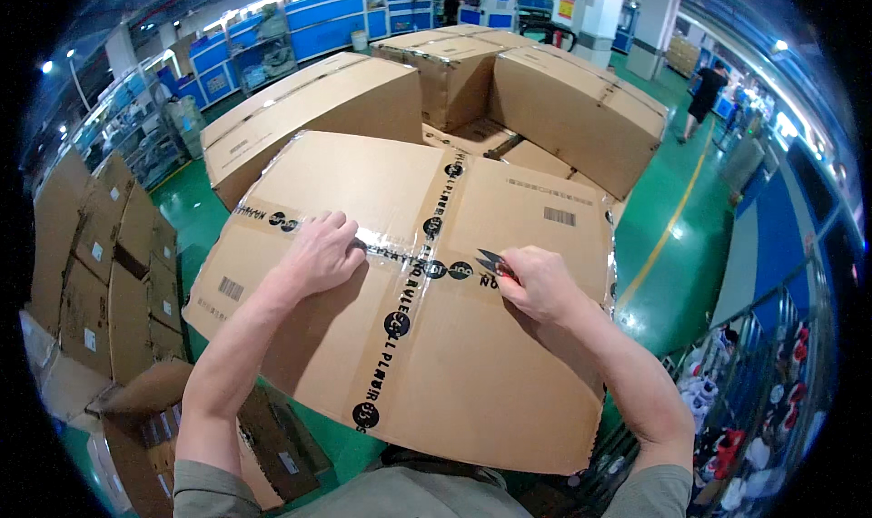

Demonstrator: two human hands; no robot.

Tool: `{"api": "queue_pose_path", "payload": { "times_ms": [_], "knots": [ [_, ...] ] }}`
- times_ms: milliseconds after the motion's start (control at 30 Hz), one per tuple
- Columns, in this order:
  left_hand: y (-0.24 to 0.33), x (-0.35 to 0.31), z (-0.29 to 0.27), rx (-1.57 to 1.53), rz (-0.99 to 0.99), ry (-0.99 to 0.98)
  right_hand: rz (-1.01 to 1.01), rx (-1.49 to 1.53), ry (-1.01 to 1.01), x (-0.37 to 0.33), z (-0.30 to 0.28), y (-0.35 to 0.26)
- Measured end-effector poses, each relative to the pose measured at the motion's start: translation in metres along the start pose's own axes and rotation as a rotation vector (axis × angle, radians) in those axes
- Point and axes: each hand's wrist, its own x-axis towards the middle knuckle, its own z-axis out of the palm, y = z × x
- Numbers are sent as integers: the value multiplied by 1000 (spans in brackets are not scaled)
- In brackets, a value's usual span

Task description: The person uses a box cutter to slice the tape on multiple cardboard boxes stacked in a warehouse. They systematically move from one box to the next, cutting the sealing tape on the top and sides to open them.

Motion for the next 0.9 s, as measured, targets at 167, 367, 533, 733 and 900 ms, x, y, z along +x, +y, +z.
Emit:
{"api": "queue_pose_path", "payload": {
  "times_ms": [167,367,533,733,900],
  "knots": [
    [-16,36,-2,-189,32,-153,160,106,-83,0,-8,-1],
    [66,60,-17,-492,-186,-554,206,217,-82,4,-16,18],
    [170,76,7,-330,98,-348,308,848,-64,-5,-20,33],
    [195,80,7,-456,11,-334,366,324,104,-119,-110,85],
    [209,70,-8,-266,-59,-277,499,433,-166,-193,-89,109]
  ]
}}
